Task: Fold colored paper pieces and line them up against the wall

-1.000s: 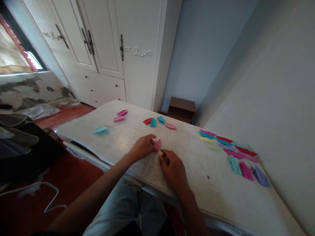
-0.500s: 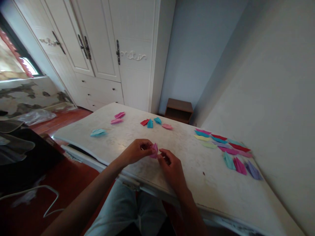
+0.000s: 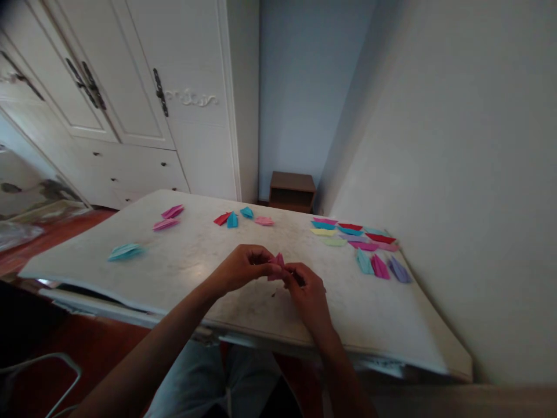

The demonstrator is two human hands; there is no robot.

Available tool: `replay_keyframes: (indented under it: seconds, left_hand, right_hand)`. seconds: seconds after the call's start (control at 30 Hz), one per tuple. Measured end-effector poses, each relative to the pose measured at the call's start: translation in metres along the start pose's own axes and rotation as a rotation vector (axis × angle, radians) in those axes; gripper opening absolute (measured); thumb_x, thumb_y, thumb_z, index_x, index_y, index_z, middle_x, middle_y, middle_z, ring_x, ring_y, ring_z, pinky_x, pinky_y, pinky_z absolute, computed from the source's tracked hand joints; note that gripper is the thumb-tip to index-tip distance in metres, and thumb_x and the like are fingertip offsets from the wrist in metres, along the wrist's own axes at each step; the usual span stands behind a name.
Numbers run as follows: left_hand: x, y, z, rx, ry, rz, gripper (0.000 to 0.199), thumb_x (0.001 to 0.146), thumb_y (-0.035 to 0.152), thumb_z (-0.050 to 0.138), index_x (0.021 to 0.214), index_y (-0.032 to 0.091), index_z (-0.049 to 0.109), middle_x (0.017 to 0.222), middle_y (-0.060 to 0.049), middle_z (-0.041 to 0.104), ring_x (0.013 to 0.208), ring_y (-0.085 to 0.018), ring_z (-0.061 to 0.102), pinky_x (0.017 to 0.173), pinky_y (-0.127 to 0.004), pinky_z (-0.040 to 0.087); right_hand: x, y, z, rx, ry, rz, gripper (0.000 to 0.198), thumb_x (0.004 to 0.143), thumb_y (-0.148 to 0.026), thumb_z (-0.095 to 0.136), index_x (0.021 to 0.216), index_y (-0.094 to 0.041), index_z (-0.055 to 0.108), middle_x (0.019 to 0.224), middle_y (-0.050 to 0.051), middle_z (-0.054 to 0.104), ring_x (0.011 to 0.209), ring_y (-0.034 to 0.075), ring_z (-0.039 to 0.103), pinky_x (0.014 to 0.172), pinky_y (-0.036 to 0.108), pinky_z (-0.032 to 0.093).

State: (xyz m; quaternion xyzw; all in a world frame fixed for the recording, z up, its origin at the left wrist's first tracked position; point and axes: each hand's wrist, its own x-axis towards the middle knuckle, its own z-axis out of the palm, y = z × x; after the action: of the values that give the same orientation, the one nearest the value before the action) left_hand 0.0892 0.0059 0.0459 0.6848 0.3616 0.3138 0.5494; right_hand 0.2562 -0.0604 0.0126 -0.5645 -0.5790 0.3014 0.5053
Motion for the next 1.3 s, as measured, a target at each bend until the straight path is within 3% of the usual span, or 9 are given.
replay_keyframes:
  seconds: [0.13, 0.3, 0.5, 0.73, 0.83, 0.93, 1.03, 1.17, 1.3]
  left_hand:
    - [0.040, -0.002, 0.033, -0.009, -0.059, -0.008, 0.029, 0.075, 0.041, 0.073, 0.076, 0.012, 0.071, 0.065, -0.003, 0.068, 0.056, -0.010, 0.060, 0.047, -0.018, 0.045]
    - [0.093, -0.007, 0.084, -0.081, -0.129, -0.140, 0.018, 0.074, 0.026, 0.076, 0.072, 0.010, 0.067, 0.060, -0.002, 0.067, 0.049, -0.009, 0.060, 0.046, -0.017, 0.049]
    - [0.135, -0.014, 0.126, -0.016, -0.170, -0.220, 0.020, 0.075, 0.026, 0.077, 0.072, 0.011, 0.065, 0.055, 0.000, 0.064, 0.053, -0.012, 0.065, 0.049, -0.021, 0.055]
    - [0.152, -0.014, 0.137, 0.111, -0.154, -0.174, 0.020, 0.076, 0.027, 0.073, 0.067, 0.012, 0.064, 0.050, 0.001, 0.061, 0.050, -0.016, 0.065, 0.048, -0.023, 0.052]
    - [0.149, -0.012, 0.136, 0.261, -0.113, -0.121, 0.024, 0.082, 0.035, 0.065, 0.077, 0.011, 0.067, 0.053, -0.002, 0.063, 0.051, -0.018, 0.066, 0.052, -0.027, 0.053]
    - [0.141, -0.011, 0.133, 0.544, -0.052, 0.105, 0.026, 0.085, 0.033, 0.062, 0.095, 0.011, 0.071, 0.079, -0.010, 0.071, 0.077, -0.023, 0.071, 0.074, -0.033, 0.056]
    - [0.131, -0.011, 0.130, 0.779, -0.103, 0.353, 0.029, 0.086, 0.032, 0.061, 0.110, 0.020, 0.071, 0.118, -0.012, 0.064, 0.103, -0.027, 0.066, 0.090, -0.037, 0.053]
    - [0.123, -0.012, 0.131, 0.951, -0.220, 0.392, 0.030, 0.090, 0.042, 0.055, 0.113, 0.030, 0.070, 0.139, -0.008, 0.050, 0.105, -0.027, 0.065, 0.085, -0.038, 0.054]
    - [0.122, -0.012, 0.137, 1.029, -0.218, 0.387, 0.031, 0.094, 0.043, 0.047, 0.107, 0.028, 0.071, 0.137, -0.006, 0.053, 0.100, -0.024, 0.067, 0.081, -0.034, 0.053]
  right_hand:
    - [-0.001, 0.012, -0.036, -0.060, 0.114, 0.032, 0.036, 0.085, -0.052, 0.059, 0.090, -0.018, 0.072, 0.076, 0.005, 0.072, 0.065, 0.019, 0.064, 0.061, 0.029, 0.052]
    - [-0.011, 0.035, -0.079, -0.175, 0.279, 0.109, 0.039, 0.086, -0.052, 0.057, 0.096, -0.017, 0.071, 0.079, 0.007, 0.072, 0.064, 0.020, 0.063, 0.058, 0.030, 0.051]
    - [-0.018, 0.061, -0.112, -0.251, 0.430, 0.182, 0.037, 0.083, -0.049, 0.059, 0.097, -0.017, 0.070, 0.082, 0.009, 0.073, 0.070, 0.023, 0.066, 0.064, 0.033, 0.053]
    - [-0.019, 0.057, -0.115, -0.259, 0.327, 0.158, 0.029, 0.087, -0.043, 0.056, 0.094, -0.019, 0.072, 0.086, 0.006, 0.073, 0.075, 0.021, 0.066, 0.069, 0.031, 0.052]
    - [-0.020, 0.054, -0.114, -0.257, 0.326, 0.160, 0.030, 0.087, -0.043, 0.055, 0.093, -0.019, 0.072, 0.085, 0.006, 0.073, 0.073, 0.022, 0.065, 0.068, 0.031, 0.052]
    - [-0.020, 0.053, -0.114, -0.271, 0.341, 0.160, 0.031, 0.086, -0.044, 0.055, 0.094, -0.018, 0.072, 0.086, 0.007, 0.073, 0.073, 0.022, 0.065, 0.069, 0.031, 0.051]
    - [-0.020, 0.053, -0.115, -0.282, 0.346, 0.155, 0.032, 0.085, -0.044, 0.056, 0.095, -0.018, 0.072, 0.088, 0.008, 0.073, 0.073, 0.022, 0.064, 0.070, 0.032, 0.051]
    - [-0.020, 0.055, -0.116, -0.236, 0.345, 0.177, 0.034, 0.085, -0.046, 0.057, 0.096, -0.017, 0.072, 0.085, 0.007, 0.072, 0.071, 0.021, 0.063, 0.067, 0.031, 0.050]
    - [-0.021, 0.059, -0.117, -0.170, 0.338, 0.213, 0.036, 0.084, -0.049, 0.059, 0.095, -0.017, 0.071, 0.085, 0.007, 0.072, 0.072, 0.021, 0.063, 0.066, 0.030, 0.050]
